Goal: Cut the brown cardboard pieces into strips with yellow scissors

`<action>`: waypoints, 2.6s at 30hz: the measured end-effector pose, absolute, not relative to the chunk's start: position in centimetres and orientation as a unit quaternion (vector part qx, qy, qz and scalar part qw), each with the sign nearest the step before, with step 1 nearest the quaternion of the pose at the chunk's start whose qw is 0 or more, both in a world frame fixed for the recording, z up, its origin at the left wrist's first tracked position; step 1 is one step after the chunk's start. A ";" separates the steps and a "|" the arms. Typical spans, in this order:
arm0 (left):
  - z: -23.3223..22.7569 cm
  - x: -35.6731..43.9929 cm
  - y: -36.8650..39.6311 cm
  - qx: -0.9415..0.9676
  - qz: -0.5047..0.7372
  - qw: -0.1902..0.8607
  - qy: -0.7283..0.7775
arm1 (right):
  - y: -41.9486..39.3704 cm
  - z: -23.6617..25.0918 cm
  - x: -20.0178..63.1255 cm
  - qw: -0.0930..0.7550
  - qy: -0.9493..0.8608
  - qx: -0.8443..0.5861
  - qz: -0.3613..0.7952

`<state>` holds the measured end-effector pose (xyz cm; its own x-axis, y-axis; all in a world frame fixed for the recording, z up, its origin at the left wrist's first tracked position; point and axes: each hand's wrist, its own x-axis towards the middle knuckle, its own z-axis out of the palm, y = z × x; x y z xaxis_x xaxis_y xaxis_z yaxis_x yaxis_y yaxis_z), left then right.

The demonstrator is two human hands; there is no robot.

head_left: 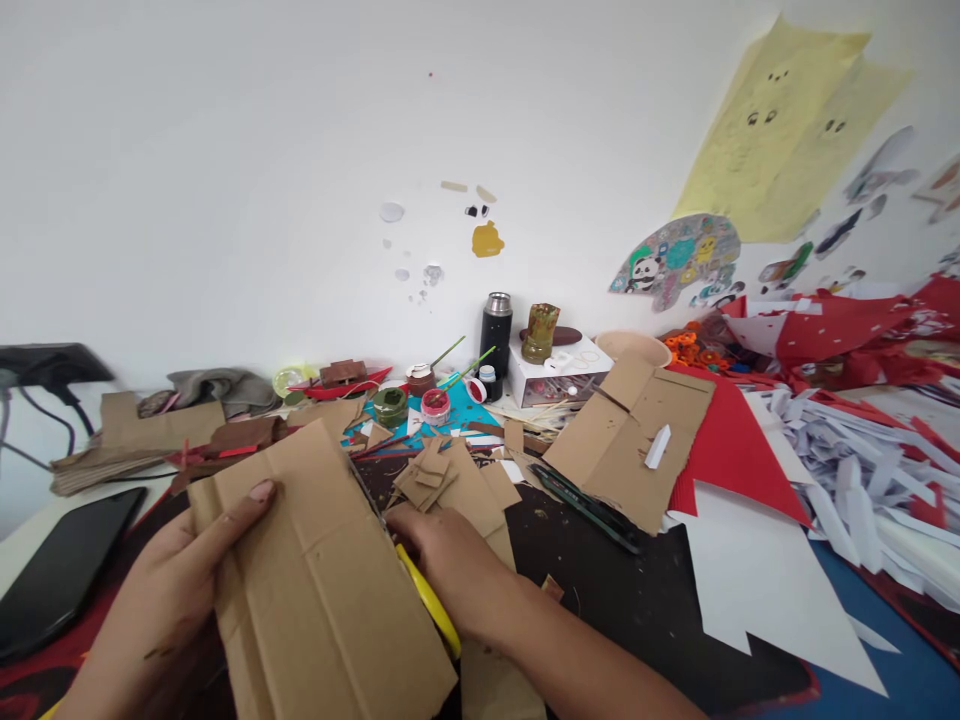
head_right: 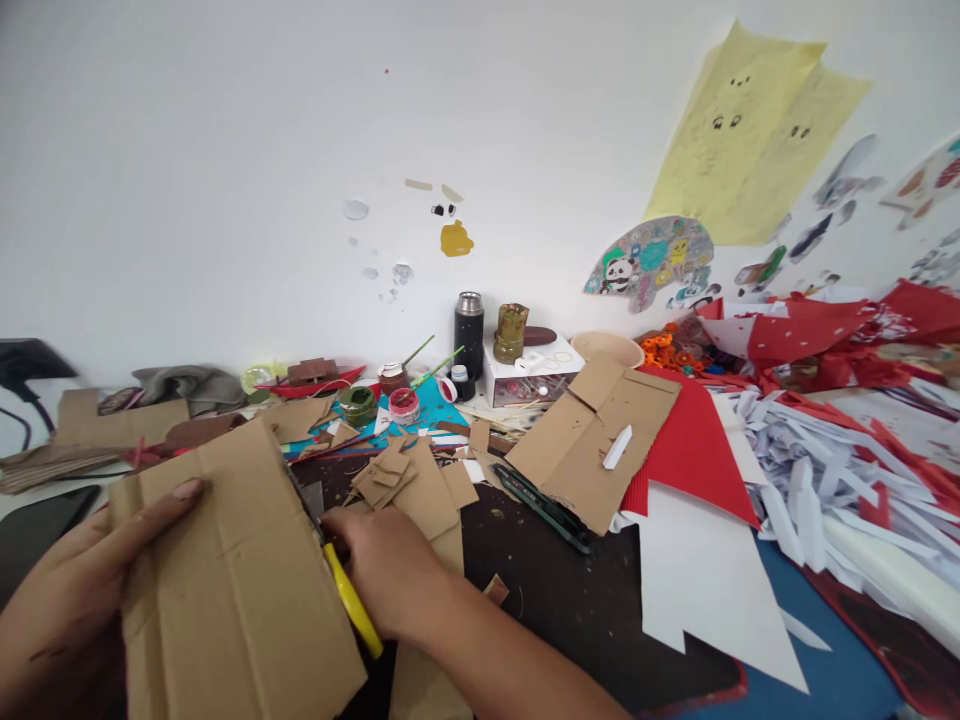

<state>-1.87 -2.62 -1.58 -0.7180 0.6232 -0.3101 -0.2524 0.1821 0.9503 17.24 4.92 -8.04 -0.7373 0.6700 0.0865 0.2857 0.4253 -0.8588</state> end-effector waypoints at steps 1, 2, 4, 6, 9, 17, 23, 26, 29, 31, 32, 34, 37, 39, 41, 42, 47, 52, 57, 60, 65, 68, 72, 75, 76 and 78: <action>-1.6 -1.9 -2.7 0.144 0.622 0.353 0.685 | 4.9 -8.0 17.3 0.212 -0.818 -0.293 0.448; -1.6 -2.0 -2.7 0.156 0.618 0.361 0.681 | 4.9 -8.0 17.3 0.208 -0.818 -0.295 0.447; -1.6 -2.1 -2.9 0.169 0.612 0.374 0.676 | 4.8 -7.8 17.3 0.197 -0.817 -0.304 0.448; -1.6 -2.2 -3.0 0.171 0.607 0.392 0.670 | 4.7 -7.8 17.3 0.190 -0.815 -0.314 0.448; -1.5 -2.2 -2.9 0.165 0.606 0.397 0.670 | 4.7 -8.0 17.1 0.190 -0.814 -0.321 0.445; -1.6 -1.9 -3.2 0.157 0.619 0.383 0.667 | 5.0 -7.8 16.9 0.199 -0.808 -0.337 0.441; -1.5 -2.3 -3.3 0.164 0.642 0.348 0.663 | 5.0 -7.7 17.3 0.204 -0.818 -0.325 0.429; -1.2 -2.4 -3.1 0.174 0.635 0.346 0.668 | 4.9 -8.1 17.4 0.189 -0.837 -0.326 0.397; -1.2 -2.6 -2.9 0.174 0.622 0.349 0.679 | 4.9 -8.2 17.3 0.172 -0.845 -0.337 0.379; -1.3 -2.7 -2.9 0.174 0.615 0.348 0.685 | 4.9 -8.0 17.3 0.168 -0.843 -0.340 0.382; -1.5 -2.7 -2.9 0.177 0.613 0.348 0.687 | 4.9 -7.9 17.3 0.169 -0.843 -0.340 0.381; -1.7 -2.7 -2.9 0.181 0.607 0.358 0.686 | 4.9 -7.8 17.3 0.165 -0.848 -0.339 0.372; -2.0 -2.7 -2.9 0.179 0.590 0.394 0.682 | 4.9 -7.5 17.4 0.141 -0.860 -0.342 0.352; -2.0 -2.5 -2.9 0.181 0.584 0.393 0.686 | 5.0 -7.5 17.4 0.137 -0.858 -0.346 0.353; -1.8 -2.5 -2.9 0.184 0.595 0.369 0.690 | 5.0 -7.7 17.3 0.153 -0.852 -0.348 0.361; -1.7 -2.6 -2.9 0.181 0.603 0.358 0.689 | 5.0 -7.8 17.3 0.160 -0.850 -0.348 0.363; -1.7 -4.4 -2.4 0.144 0.592 0.382 0.695 | 4.8 -7.6 17.2 0.153 -0.858 -0.339 0.354; -1.7 -5.6 -2.0 0.133 0.582 0.378 0.708 | 4.6 -7.2 17.3 0.137 -0.868 -0.335 0.341; -1.4 -4.6 -2.6 0.142 0.588 0.336 0.722 | 4.4 -7.2 17.3 0.133 -0.874 -0.334 0.328; -1.3 -4.0 -3.3 0.171 0.610 0.307 0.710 | 4.3 -7.1 17.3 0.132 -0.877 -0.322 0.331; -1.6 -5.3 -3.4 0.156 0.599 0.312 0.721 | 4.2 -7.2 17.3 0.131 -0.880 -0.316 0.329; -2.1 -6.5 -2.9 0.112 0.556 0.381 0.730 | 4.3 -7.5 17.3 0.131 -0.876 -0.327 0.330; -2.4 -5.4 -2.8 0.127 0.566 0.403 0.708 | 4.4 -7.6 17.2 0.138 -0.859 -0.339 0.357; -2.2 -3.4 -3.0 0.127 0.582 0.391 0.702 | 4.4 -7.4 17.2 0.149 -0.843 -0.336 0.393; -2.2 -2.9 -3.1 0.131 0.591 0.383 0.698 | 4.4 -7.4 17.2 0.155 -0.838 -0.333 0.403; -2.3 -2.4 -3.0 0.132 0.602 0.380 0.690 | 4.5 -7.4 17.1 0.167 -0.831 -0.327 0.418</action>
<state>-2.36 -3.02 -2.27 -0.6765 0.6398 -0.3647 -0.2741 0.2408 0.9310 17.11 4.46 -7.38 -0.7303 0.6831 0.0035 0.4041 0.4362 -0.8040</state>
